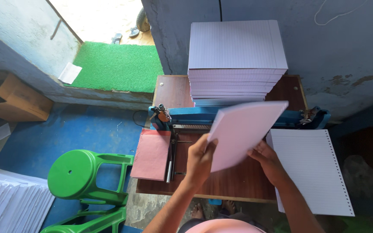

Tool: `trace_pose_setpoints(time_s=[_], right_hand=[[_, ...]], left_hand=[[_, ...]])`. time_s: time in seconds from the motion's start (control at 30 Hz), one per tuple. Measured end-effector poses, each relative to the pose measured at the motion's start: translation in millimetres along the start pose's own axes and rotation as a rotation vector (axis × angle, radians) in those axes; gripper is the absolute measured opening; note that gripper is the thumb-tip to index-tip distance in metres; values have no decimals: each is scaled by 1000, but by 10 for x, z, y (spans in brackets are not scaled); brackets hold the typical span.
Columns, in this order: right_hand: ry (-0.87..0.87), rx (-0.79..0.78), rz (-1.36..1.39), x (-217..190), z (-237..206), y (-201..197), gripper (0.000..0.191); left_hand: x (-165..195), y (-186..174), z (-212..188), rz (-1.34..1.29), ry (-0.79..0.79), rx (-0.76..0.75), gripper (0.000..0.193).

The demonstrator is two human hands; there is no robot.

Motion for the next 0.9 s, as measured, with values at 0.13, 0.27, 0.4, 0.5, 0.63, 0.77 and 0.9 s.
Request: trace_pose_setpoints(time_s=[0.13,0.27,0.4,0.5,0.63,0.77,0.9], right_hand=[[68,87,9,63,-91,-157,55],[54,105,3,121,-203,-314,31],[132,160,-49,171,-412,-495,32],[168,189,-19,156,-644,-689,35],[212,271,-53,159,-956,-1082,40],[343,411,-147,313,-1307,-1574,45],[361,485,-186,399,-1539,-2052,45]], left_hand=[[-221,-22,151,-285,-98,65,22],[-391,-62,198,-396,-192,144,23],[-499,32,161,-380,-328,73,22],[-577,226,146,-453,-408,6,22],[-646,659,139,-474,-476,-66,23],[-721,1108,184,-353,-621,-194,27],[-751,1622,267,-232,-664,-316,27]])
Point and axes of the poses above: each hand's wrist, its own z-axis towards the middle knuckle, its own y-axis out of the palm, x = y × z, the point moved 4 cm from there along z, towards the middle knuckle, and after that the axes turned 5 degrees about -x, right-handed, at the moved point
